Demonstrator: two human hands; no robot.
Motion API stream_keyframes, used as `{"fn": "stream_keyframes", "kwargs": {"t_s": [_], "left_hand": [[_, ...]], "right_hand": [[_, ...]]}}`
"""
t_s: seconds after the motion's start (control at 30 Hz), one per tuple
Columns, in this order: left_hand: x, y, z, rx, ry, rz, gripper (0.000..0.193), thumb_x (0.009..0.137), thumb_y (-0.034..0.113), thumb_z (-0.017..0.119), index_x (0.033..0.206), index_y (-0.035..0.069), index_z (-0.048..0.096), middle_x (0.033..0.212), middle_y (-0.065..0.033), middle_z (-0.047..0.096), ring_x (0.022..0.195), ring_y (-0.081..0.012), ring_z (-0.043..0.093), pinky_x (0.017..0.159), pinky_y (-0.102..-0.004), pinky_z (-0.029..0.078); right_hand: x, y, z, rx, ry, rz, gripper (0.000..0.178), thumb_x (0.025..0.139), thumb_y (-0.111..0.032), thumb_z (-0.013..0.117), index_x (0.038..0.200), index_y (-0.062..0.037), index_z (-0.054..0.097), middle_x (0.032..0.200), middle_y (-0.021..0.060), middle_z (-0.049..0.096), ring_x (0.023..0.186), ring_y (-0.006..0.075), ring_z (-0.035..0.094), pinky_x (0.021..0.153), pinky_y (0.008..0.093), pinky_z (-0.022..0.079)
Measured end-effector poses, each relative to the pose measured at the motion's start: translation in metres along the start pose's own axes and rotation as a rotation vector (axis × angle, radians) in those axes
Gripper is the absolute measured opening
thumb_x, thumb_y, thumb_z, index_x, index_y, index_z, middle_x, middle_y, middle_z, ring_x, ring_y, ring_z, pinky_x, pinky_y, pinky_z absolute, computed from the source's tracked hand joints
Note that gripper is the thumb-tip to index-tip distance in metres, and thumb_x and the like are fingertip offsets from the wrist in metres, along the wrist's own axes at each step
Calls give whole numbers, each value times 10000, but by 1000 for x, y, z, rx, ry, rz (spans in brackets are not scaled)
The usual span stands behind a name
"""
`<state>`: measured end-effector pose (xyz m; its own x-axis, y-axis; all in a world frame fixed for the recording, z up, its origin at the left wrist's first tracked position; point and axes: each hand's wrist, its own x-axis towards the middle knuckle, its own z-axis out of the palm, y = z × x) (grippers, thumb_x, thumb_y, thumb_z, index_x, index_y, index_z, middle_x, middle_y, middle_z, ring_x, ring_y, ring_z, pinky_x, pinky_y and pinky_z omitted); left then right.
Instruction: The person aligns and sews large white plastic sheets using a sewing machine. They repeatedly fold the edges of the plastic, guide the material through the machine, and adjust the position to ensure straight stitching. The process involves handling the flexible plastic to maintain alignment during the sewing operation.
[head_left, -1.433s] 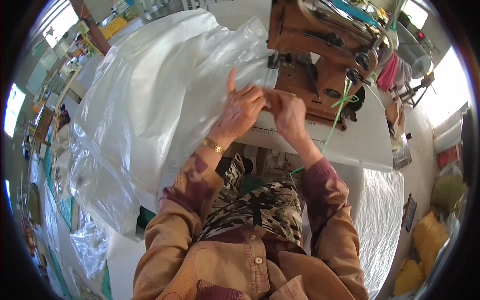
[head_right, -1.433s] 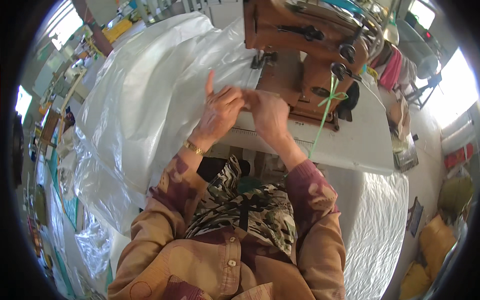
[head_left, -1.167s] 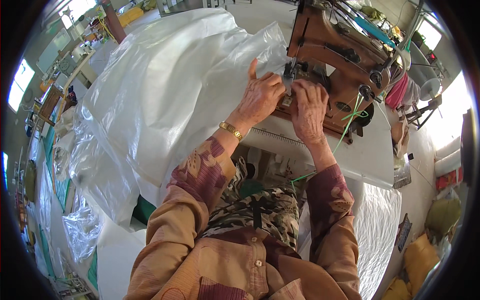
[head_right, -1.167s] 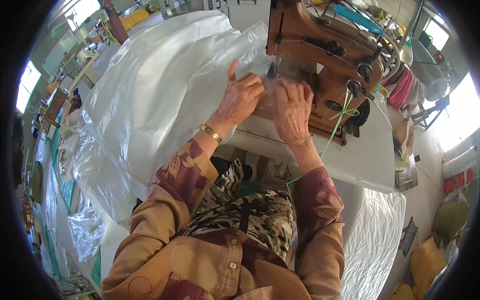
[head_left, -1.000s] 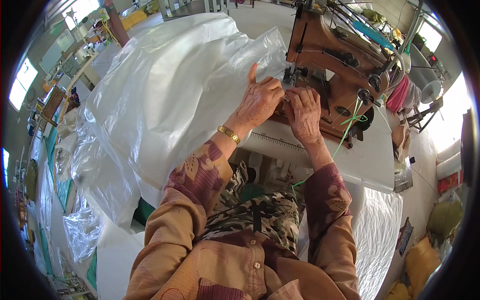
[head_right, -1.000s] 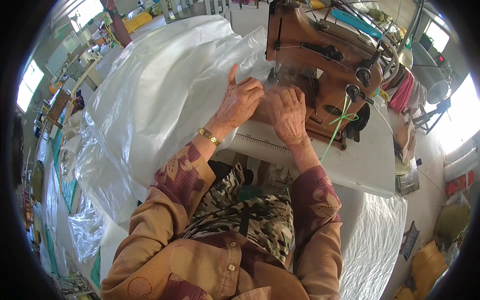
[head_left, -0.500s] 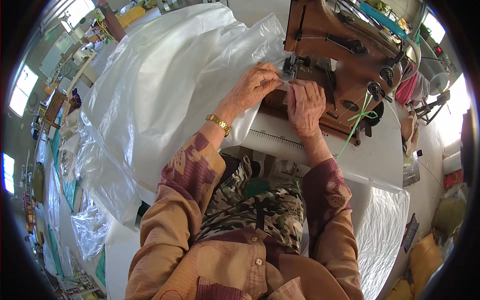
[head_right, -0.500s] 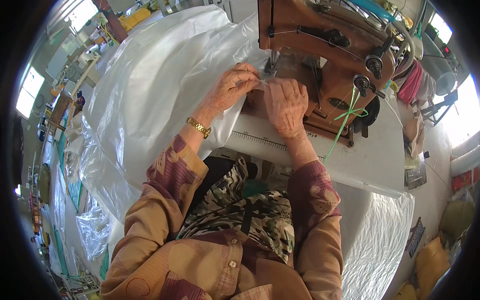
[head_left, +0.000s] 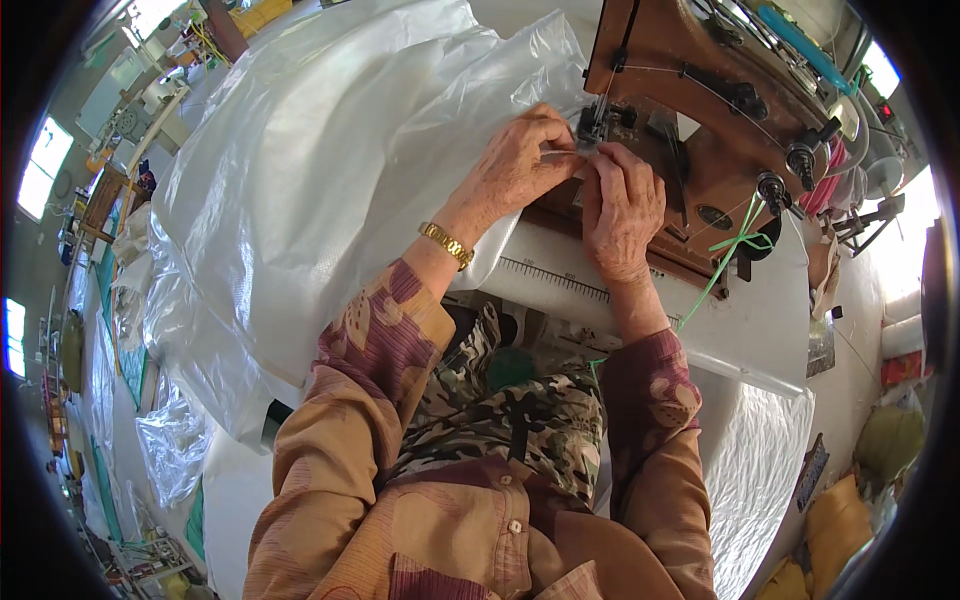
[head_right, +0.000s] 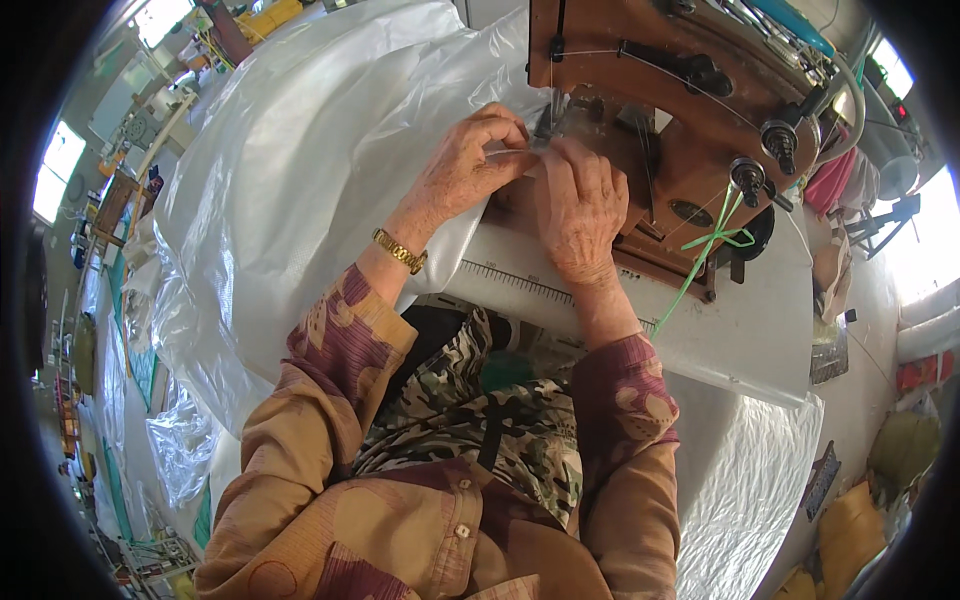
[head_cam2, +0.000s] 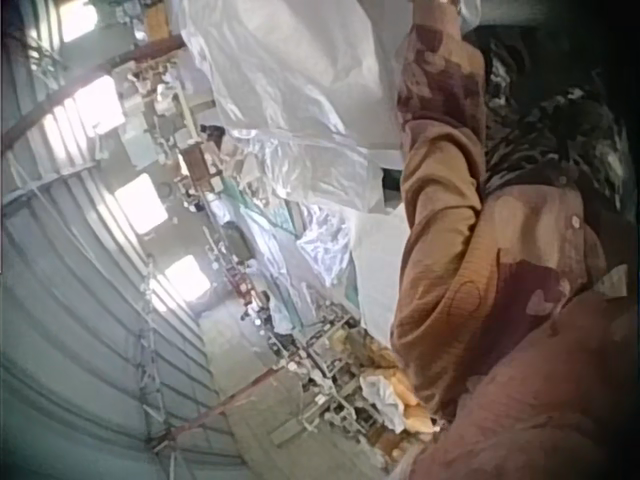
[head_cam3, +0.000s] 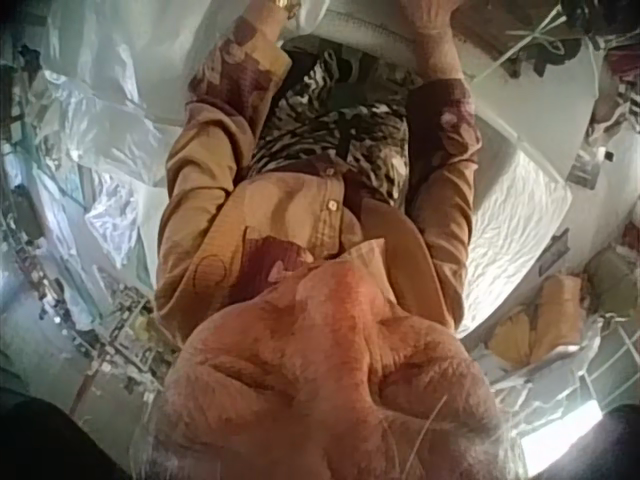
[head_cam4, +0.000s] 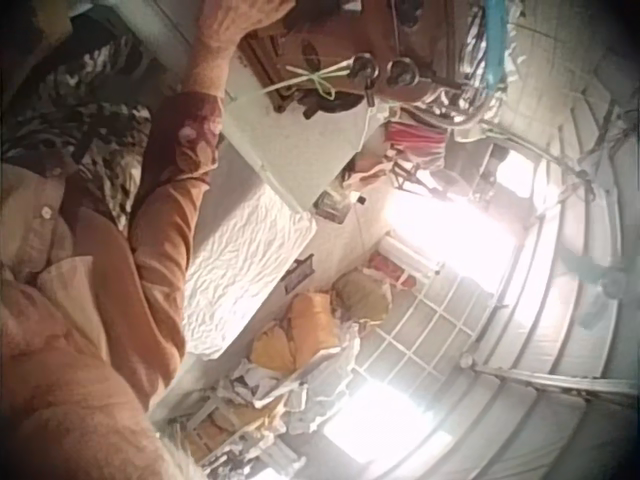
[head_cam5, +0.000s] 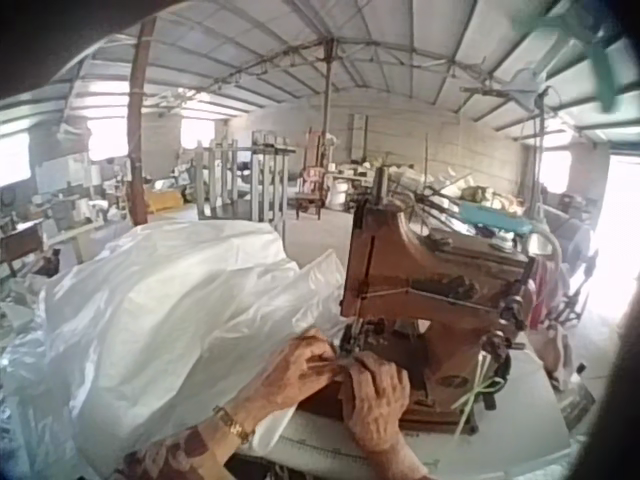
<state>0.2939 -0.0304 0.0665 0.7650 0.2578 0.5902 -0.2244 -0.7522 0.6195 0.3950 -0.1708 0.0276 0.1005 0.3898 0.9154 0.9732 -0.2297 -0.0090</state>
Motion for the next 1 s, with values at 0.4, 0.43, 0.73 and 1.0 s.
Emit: {"fn": "stream_keyframes", "kwargs": {"t_s": [0.4, 0.43, 0.73, 1.0], "left_hand": [[3, -5, 2, 141, 93, 51, 88, 832, 38, 663, 915, 25, 637, 880, -68, 630, 798, -200, 638, 872, -370, 506], [1, -5, 0, 290, 99, 165, 92, 830, 51, 671, 916, 37, 644, 881, -60, 631, 799, -204, 637, 937, -393, 484], [-16, 16, -20, 667, -69, 370, 173, 825, 61, 666, 994, 88, 697, 915, 12, 620, 875, -163, 625, 1160, -464, 298], [-11, 7, -22, 729, -94, 459, 161, 824, 47, 660, 974, 79, 708, 814, -3, 541, 827, -152, 607, 1141, -464, 329]], "right_hand": [[-1, -1, -5, 16, -44, -27, 318, 748, -76, 693, 1057, -54, 623, 1136, 63, 573, 940, 244, 568, 833, 400, 423], [-2, -2, -6, 28, -47, -25, 316, 747, -77, 692, 1055, -55, 624, 1132, 66, 572, 947, 246, 567, 843, 407, 423], [-1, -3, -6, 44, -16, 14, 292, 760, -56, 705, 1042, -72, 631, 1075, 48, 591, 972, 244, 585, 874, 414, 420], [-2, -4, -7, 32, -16, 11, 261, 783, -96, 717, 1029, -87, 629, 1062, 38, 594, 989, 231, 576, 902, 430, 414]]}}
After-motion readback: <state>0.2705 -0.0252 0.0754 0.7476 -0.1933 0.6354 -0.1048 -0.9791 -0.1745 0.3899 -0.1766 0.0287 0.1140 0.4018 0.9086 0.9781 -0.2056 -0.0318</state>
